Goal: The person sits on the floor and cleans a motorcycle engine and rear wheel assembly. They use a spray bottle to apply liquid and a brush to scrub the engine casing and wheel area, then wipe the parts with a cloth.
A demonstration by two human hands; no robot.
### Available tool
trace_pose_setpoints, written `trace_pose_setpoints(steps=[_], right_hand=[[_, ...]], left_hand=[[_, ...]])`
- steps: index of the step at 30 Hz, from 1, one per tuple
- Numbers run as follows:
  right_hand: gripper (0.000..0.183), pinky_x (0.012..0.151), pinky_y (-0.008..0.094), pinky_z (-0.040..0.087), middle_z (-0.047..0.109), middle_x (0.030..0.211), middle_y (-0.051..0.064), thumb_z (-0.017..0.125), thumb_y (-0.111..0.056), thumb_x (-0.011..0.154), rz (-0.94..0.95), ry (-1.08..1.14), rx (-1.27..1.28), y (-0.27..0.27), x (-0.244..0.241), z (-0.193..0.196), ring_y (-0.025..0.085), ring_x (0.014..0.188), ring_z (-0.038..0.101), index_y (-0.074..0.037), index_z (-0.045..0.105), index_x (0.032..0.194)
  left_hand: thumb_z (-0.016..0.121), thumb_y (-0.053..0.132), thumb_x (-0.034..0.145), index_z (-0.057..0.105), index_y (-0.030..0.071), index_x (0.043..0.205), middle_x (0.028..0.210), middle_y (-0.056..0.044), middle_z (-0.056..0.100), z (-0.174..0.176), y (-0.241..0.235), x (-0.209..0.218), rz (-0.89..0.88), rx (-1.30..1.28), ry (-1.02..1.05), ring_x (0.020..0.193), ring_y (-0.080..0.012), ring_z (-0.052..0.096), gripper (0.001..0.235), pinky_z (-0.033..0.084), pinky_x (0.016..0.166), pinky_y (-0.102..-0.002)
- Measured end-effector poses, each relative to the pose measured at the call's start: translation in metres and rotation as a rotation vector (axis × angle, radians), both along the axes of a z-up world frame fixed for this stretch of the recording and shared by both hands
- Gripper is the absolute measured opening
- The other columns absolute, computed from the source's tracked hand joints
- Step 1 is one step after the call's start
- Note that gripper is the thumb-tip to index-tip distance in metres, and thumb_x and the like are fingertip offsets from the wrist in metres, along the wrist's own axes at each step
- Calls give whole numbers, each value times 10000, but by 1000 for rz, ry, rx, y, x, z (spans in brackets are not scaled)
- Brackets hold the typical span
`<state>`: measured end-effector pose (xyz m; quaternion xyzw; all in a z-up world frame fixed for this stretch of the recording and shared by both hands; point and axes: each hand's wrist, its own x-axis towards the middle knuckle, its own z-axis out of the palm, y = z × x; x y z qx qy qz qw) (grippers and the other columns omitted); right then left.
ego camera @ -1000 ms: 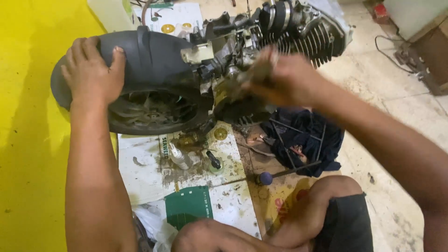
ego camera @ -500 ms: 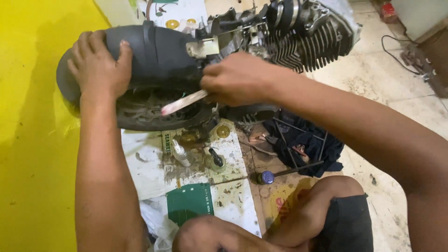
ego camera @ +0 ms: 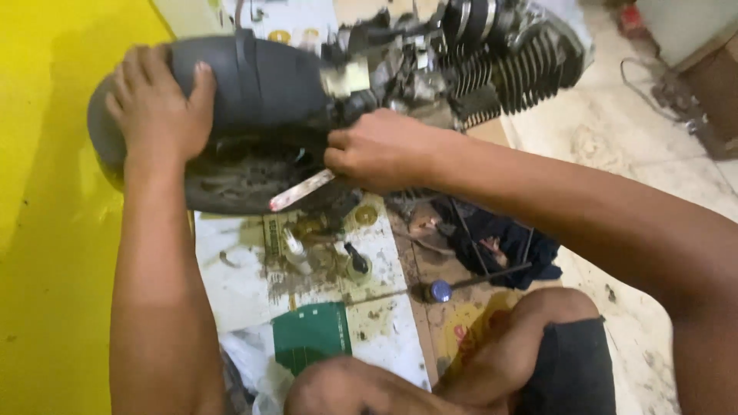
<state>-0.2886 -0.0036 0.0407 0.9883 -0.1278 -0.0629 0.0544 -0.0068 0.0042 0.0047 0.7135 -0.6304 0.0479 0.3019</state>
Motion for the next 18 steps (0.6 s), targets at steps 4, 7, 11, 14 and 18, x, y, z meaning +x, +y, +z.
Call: trace_pose_setpoints(steps=[4, 7, 11, 14, 18], right_hand=[[271, 474, 222, 485, 551, 729, 51, 416, -190, 1056, -614, 339, 326, 31, 5, 97, 147, 547, 533, -43, 616, 947], [344, 490, 334, 483, 632, 765, 95, 516, -354, 1014, -369, 293, -35, 12, 4, 80, 235, 574, 611, -31, 633, 1013], [261, 464, 283, 571, 596, 780, 109, 486, -213, 1071, -239, 211, 6, 14, 1, 27, 192, 530, 569, -4, 593, 958], [266, 456, 289, 576, 609, 768, 108, 508, -219, 1064, -201, 183, 24, 20, -5, 54, 202, 522, 582, -2, 612, 951], [343, 518, 460, 559, 635, 789, 125, 490, -321, 1025, -193, 169, -157, 0, -15, 71, 331, 617, 664, -9, 609, 949]], left_hand=[[398, 454, 1043, 411, -23, 1377, 1432, -291, 335, -9, -6, 7, 7, 5, -7, 1302, -488, 255, 582, 156, 983, -683], [487, 398, 1056, 490, -22, 1268, 1319, -255, 439, -15, -13, 14, -7, -149, -117, 1194, -454, 373, 471, 285, 883, -651], [460, 417, 1048, 480, -33, 1299, 1325, -257, 420, -12, -11, 8, -22, -118, -86, 1205, -452, 348, 516, 251, 906, -645], [438, 422, 1050, 471, -37, 1320, 1352, -269, 410, -11, -11, 11, -16, -101, -85, 1229, -462, 337, 533, 236, 928, -650], [504, 396, 1066, 506, -35, 1294, 1340, -267, 447, -21, -15, 16, 0, -172, -126, 1213, -460, 369, 488, 277, 900, -646]])
